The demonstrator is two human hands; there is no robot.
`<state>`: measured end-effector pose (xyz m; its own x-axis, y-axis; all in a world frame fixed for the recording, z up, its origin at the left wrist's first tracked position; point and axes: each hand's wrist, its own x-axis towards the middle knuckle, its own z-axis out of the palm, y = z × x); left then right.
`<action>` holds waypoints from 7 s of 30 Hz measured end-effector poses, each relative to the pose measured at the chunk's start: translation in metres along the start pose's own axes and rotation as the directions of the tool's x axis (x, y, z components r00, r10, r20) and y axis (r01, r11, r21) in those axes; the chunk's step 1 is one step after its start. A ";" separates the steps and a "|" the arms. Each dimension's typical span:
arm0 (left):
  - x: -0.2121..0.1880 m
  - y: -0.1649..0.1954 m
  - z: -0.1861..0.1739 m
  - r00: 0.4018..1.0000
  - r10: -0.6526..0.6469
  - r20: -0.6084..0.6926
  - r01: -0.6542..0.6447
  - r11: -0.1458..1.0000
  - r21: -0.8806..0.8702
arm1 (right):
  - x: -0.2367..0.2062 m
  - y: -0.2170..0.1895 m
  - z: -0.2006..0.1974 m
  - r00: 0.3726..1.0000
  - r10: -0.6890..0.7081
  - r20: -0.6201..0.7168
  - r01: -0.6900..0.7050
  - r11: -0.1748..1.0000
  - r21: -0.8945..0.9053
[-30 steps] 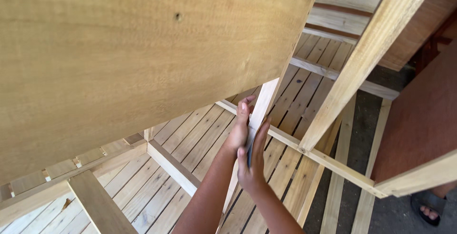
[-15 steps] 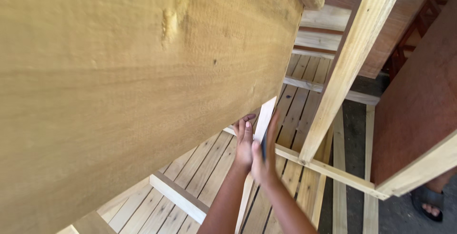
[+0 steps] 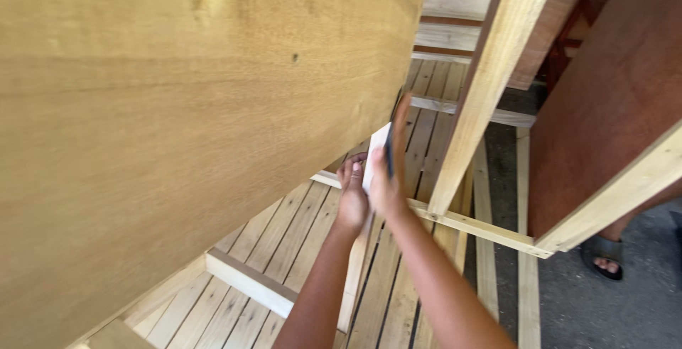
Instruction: The person sands the side panel and edges of a small wooden cabinet using a sanding block, steadying the cabinet with the other hand. They then sand a thin wooden strip and wipe the sanded surfaces with a cloth.
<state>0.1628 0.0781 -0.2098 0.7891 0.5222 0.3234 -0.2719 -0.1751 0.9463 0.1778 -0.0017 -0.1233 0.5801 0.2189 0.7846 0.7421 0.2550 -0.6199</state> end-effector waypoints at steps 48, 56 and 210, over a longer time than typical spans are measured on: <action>-0.003 0.011 0.000 0.986 -0.136 0.091 0.152 0.969 -0.193 | -0.012 0.020 -0.004 0.994 0.103 0.023 -0.104 0.993 0.055; -0.002 0.001 0.000 0.992 -0.090 0.090 0.100 0.988 -0.121 | -0.284 -0.039 0.031 0.715 0.626 0.310 -0.623 0.773 -0.123; -0.033 0.084 0.006 0.961 0.271 -0.046 -0.272 0.962 -0.027 | 0.040 -0.001 -0.048 0.981 0.191 0.039 -0.145 0.849 -0.507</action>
<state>0.1171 0.0414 -0.1408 0.6597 0.4930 0.5672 -0.4914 -0.2879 0.8219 0.2160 -0.0386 -0.0904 0.6975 0.3005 0.6506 0.7166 -0.2931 -0.6329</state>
